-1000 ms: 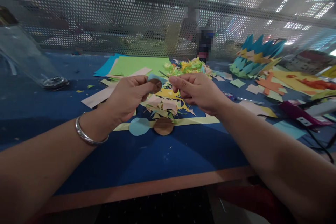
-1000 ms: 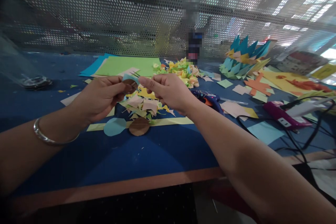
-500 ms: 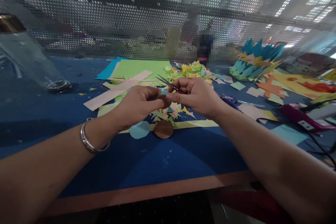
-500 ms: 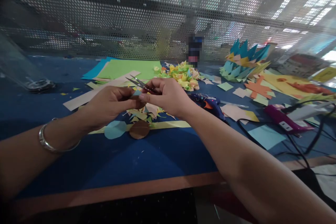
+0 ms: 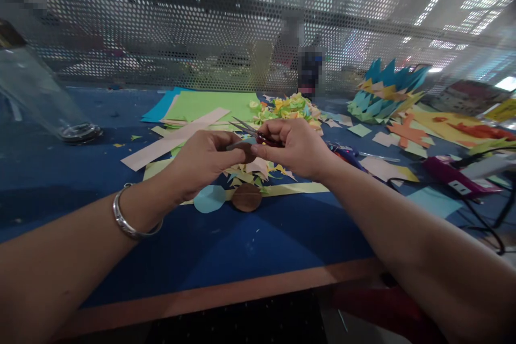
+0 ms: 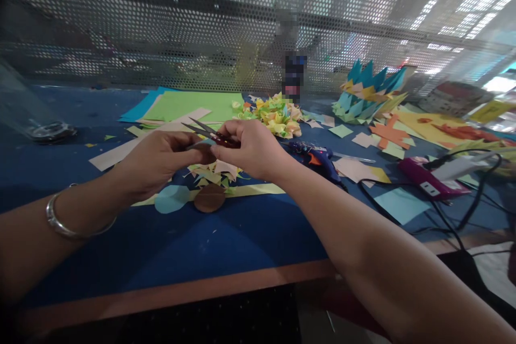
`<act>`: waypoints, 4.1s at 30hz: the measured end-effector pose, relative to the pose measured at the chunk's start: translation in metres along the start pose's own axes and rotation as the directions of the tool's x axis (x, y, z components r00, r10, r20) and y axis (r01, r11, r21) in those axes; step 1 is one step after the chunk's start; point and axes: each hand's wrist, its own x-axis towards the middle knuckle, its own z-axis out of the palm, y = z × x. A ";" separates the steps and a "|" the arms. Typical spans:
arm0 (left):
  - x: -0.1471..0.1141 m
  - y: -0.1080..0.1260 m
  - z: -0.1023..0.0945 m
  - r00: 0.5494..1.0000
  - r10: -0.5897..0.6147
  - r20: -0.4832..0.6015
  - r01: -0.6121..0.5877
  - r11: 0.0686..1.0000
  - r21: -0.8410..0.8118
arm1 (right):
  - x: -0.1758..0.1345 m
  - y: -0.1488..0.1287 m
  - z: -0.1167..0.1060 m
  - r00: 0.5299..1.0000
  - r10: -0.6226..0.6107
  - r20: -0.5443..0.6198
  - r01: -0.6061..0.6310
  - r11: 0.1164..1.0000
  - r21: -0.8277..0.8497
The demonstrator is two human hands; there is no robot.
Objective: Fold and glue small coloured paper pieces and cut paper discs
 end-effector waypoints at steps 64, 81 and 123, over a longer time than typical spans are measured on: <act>0.000 0.002 -0.004 0.996 -0.012 0.084 0.036 0.956 -0.290 | -0.005 -0.007 0.001 0.975 0.210 0.070 -0.221 0.899 0.377; 0.002 0.001 -0.006 0.994 0.025 0.106 0.009 0.951 -0.309 | -0.004 -0.008 0.000 0.971 0.215 0.106 -0.239 0.886 0.397; 0.004 -0.003 -0.010 0.964 0.155 0.217 -0.201 0.957 0.209 | -0.003 0.001 0.004 0.994 0.097 -0.051 -0.097 0.995 0.003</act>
